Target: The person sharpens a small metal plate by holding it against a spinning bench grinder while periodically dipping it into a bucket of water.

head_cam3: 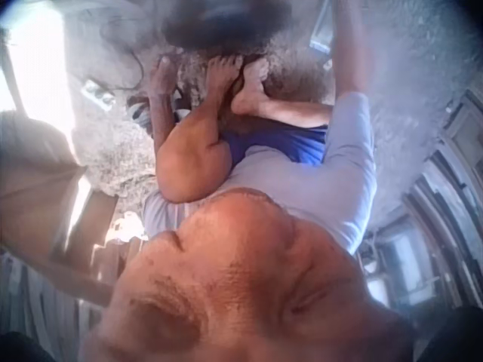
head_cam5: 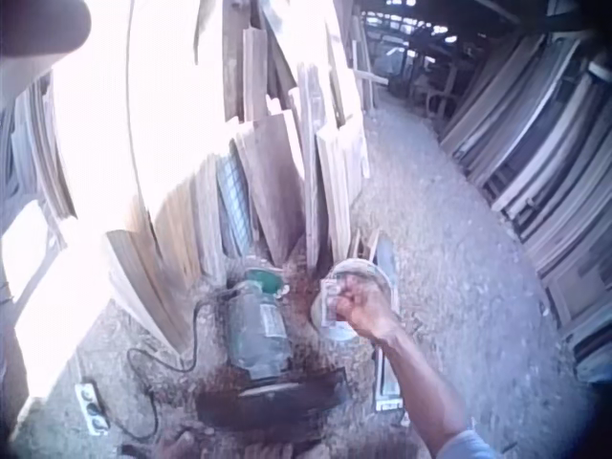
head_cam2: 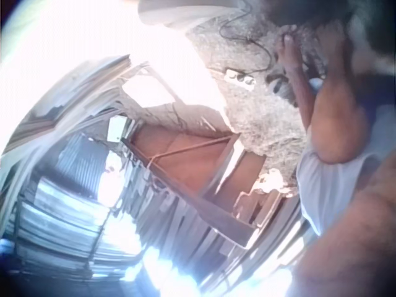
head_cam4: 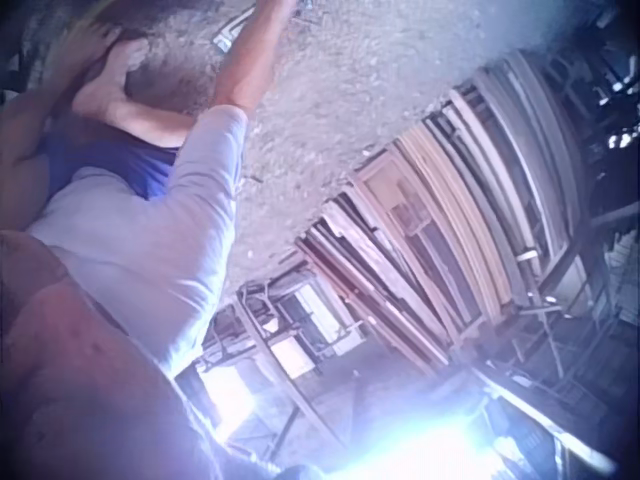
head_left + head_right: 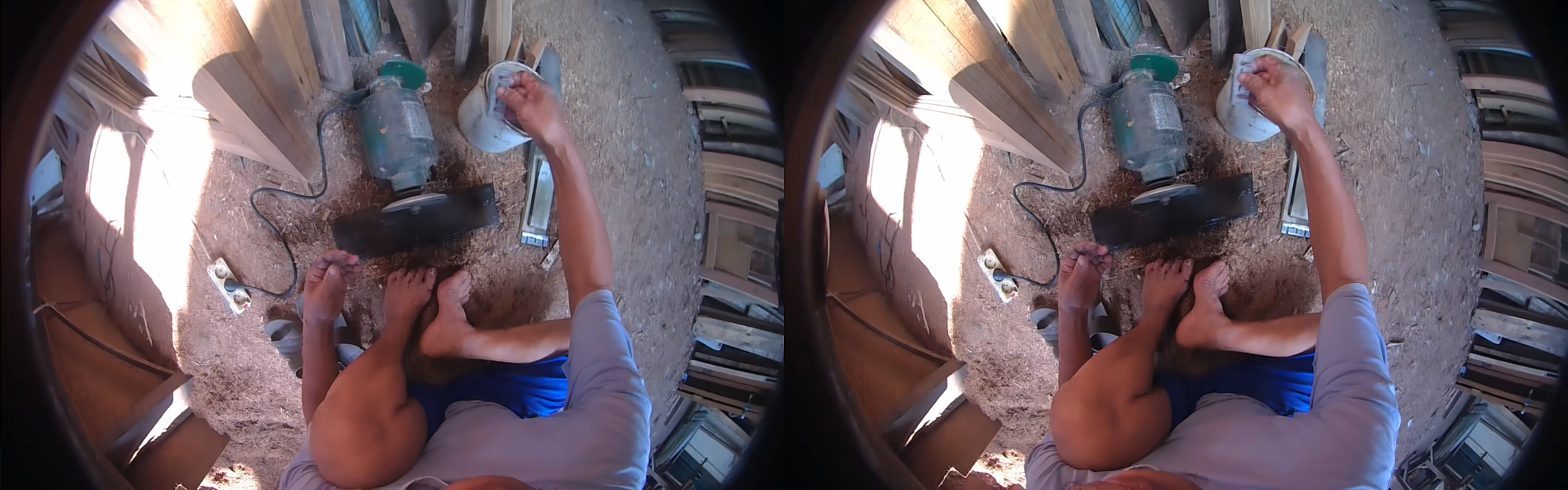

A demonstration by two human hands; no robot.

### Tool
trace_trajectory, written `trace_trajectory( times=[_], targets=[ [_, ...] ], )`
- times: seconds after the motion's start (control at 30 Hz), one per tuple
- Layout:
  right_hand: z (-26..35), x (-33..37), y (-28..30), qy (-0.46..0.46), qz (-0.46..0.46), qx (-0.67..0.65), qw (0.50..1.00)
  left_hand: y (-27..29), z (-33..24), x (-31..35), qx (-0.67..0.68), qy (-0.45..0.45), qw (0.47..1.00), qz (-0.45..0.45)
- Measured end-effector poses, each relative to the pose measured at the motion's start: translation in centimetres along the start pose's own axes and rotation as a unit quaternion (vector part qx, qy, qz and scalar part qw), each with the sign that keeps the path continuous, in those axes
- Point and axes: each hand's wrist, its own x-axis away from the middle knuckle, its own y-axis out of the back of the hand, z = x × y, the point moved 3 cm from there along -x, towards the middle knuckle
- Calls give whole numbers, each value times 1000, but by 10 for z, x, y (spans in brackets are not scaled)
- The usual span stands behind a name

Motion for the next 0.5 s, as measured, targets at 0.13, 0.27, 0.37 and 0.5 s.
trace_trajectory(
  times=[0.13, 0.27, 0.37, 0.5],
  targets=[
    [25, 55, -50, 44, 138, 4, 989, -17, -5, -4, 3, 1, 1000, 1],
    [30, 91, -75, 122, 180, 87, 972, -28, -9, -13, -15, -19, 999, 26],
    [16, 100, -74, 80, 168, 59, 981, -28, -7, -14, -34, -32, 997, 57],
    [15, 119, -76, 61, 112, -26, 991, -24, -3, -10, -82, -43, 992, 81]
  ],
)
